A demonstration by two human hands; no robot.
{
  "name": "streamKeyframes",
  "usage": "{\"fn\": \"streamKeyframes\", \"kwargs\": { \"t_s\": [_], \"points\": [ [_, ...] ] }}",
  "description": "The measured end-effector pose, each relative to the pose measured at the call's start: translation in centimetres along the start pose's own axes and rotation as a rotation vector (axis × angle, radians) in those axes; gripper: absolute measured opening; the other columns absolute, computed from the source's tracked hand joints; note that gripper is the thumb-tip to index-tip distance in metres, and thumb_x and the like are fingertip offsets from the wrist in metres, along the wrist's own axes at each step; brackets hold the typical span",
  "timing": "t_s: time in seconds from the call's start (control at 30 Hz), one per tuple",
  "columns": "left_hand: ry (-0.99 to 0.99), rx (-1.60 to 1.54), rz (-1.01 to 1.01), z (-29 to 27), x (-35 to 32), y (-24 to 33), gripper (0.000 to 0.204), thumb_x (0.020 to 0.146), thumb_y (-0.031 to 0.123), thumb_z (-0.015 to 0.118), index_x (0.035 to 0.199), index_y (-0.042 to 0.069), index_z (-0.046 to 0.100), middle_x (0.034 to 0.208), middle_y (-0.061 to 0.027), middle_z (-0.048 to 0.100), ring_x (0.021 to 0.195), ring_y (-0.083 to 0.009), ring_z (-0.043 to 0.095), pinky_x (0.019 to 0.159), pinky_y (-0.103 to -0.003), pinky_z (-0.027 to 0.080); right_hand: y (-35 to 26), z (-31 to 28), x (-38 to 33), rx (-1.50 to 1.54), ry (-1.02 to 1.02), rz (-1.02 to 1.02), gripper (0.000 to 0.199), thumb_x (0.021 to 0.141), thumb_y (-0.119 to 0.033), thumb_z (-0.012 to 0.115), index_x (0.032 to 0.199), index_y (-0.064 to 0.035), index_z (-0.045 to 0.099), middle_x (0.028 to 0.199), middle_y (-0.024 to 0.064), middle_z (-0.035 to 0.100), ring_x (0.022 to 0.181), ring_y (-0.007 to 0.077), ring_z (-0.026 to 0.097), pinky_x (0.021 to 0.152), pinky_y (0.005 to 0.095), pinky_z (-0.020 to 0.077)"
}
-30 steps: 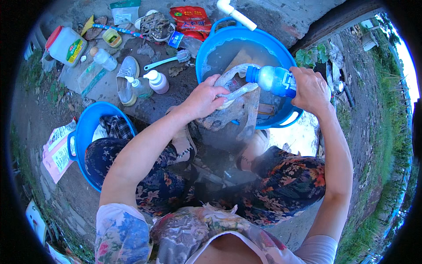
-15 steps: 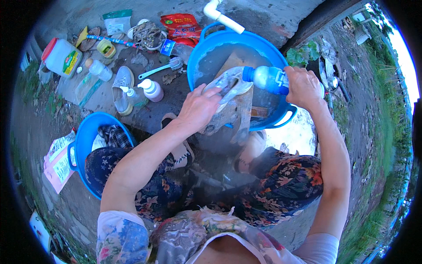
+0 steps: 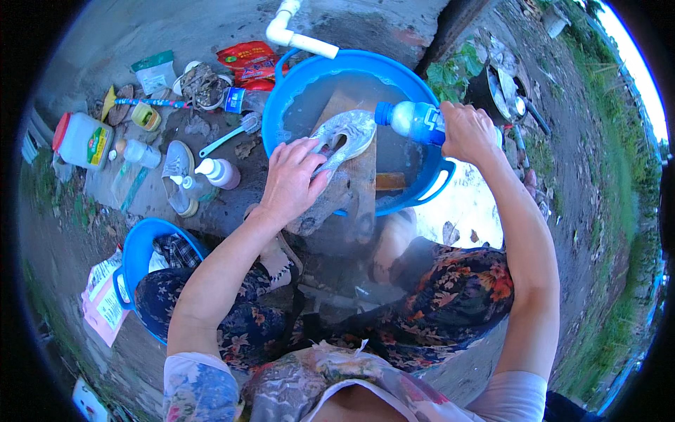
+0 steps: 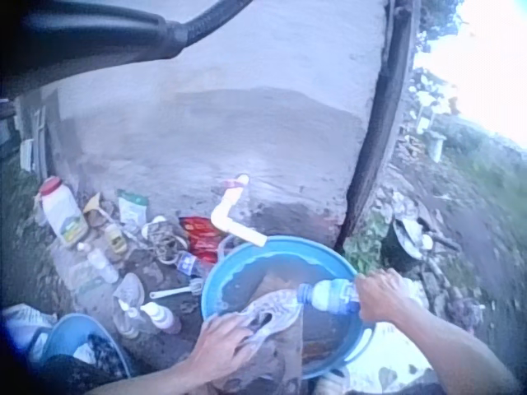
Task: The person washes a white sneaker by hand using a brush and water from a blue basin. They repeatedly scrub the shoe's upper and sole, rinse it with water from a bottle, and continue scrubbing throughout the clip.
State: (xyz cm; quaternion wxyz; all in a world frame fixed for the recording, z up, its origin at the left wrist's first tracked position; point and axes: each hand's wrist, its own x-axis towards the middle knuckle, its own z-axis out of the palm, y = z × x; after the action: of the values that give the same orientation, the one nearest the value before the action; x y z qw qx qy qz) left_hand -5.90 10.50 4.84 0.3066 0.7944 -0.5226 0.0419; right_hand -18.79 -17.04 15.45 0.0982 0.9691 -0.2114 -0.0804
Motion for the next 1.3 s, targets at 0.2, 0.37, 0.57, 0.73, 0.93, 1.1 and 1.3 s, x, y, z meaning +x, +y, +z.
{"fn": "streamKeyframes", "kwargs": {
  "t_s": [0.2,0.37,0.57,0.73,0.93,1.1,1.3],
  "points": [
    [-0.034,0.021,0.024,0.4,0.8,-0.1,0.020,0.078,0.017,0.066,0.095,0.005,0.064,0.120,-0.0140,0.056,0.116,-0.0310,0.050,0.099,-0.044,0.036,4.8,3.4,-1.4,0.482,0.015,-0.025,0.068,0.046,-0.024,0.083,0.106,-0.0029,0.058,0.095,0.0209,0.065,0.093,0.0368,0.062,0.083,0.0422,0.0487],
    [-0.005,-0.117,0.026,-0.2,0.8,0.4,0.015,0.082,0.008,0.061,0.096,0.003,0.064,0.115,-0.0149,0.059,0.106,-0.0313,0.056,0.092,-0.038,0.044,9.6,4.6,-6.2,0.933,0.363,0.223,0.073,0.048,-0.030,0.084,0.110,-0.0017,0.056,0.097,0.0151,0.065,0.089,0.0282,0.062,0.083,0.0365,0.0469],
    [-0.069,-0.074,0.106,-0.1,1.9,1.3,0.016,0.082,0.003,0.060,0.097,0.002,0.063,0.107,-0.0138,0.062,0.101,-0.0290,0.058,0.088,-0.036,0.046,15.3,17.0,-15.0,1.471,0.652,0.693,0.066,0.056,-0.008,0.083,0.115,-0.0056,0.054,0.106,0.0066,0.062,0.096,0.0197,0.059,0.088,0.0348,0.0443],
    [-0.096,-0.042,0.107,-1.1,2.9,1.4,0.015,0.083,0.002,0.058,0.097,0.001,0.063,0.102,-0.0142,0.063,0.092,-0.0289,0.062,0.082,-0.034,0.048,13.5,27.7,-17.5,1.358,0.705,1.225,0.061,0.055,-0.008,0.082,0.110,-0.0059,0.057,0.101,0.0062,0.063,0.090,0.0191,0.060,0.084,0.0345,0.0456],
    [-0.401,0.140,-0.065,-1.4,5.3,3.0,0.018,0.087,0.014,0.056,0.096,0.000,0.063,0.091,-0.0184,0.062,0.084,-0.0360,0.061,0.075,-0.040,0.049,10.1,36.6,-18.4,1.226,0.800,1.361,0.074,0.050,-0.016,0.086,0.117,-0.0066,0.054,0.108,0.0081,0.061,0.097,0.0222,0.058,0.089,0.0358,0.0432],
    [-0.614,0.329,-0.103,0.1,8.1,4.7,0.022,0.088,0.020,0.055,0.087,-0.001,0.060,0.089,-0.0219,0.059,0.083,-0.0385,0.059,0.072,-0.045,0.047,9.5,35.7,-20.3,1.568,0.555,1.242,0.074,0.057,-0.009,0.081,0.124,-0.0053,0.049,0.105,0.0076,0.061,0.092,0.0185,0.059,0.079,0.0343,0.0473],
    [-0.412,0.100,0.030,1.6,7.9,1.3,0.016,0.084,0.014,0.058,0.085,-0.002,0.056,0.082,-0.0210,0.056,0.080,-0.0402,0.057,0.068,-0.045,0.045,8.5,23.1,-21.0,1.693,0.476,1.150,0.037,0.076,-0.008,0.070,0.112,-0.0018,0.059,0.091,0.0063,0.064,0.078,0.0122,0.061,0.062,0.0226,0.0446]
  ]
}}
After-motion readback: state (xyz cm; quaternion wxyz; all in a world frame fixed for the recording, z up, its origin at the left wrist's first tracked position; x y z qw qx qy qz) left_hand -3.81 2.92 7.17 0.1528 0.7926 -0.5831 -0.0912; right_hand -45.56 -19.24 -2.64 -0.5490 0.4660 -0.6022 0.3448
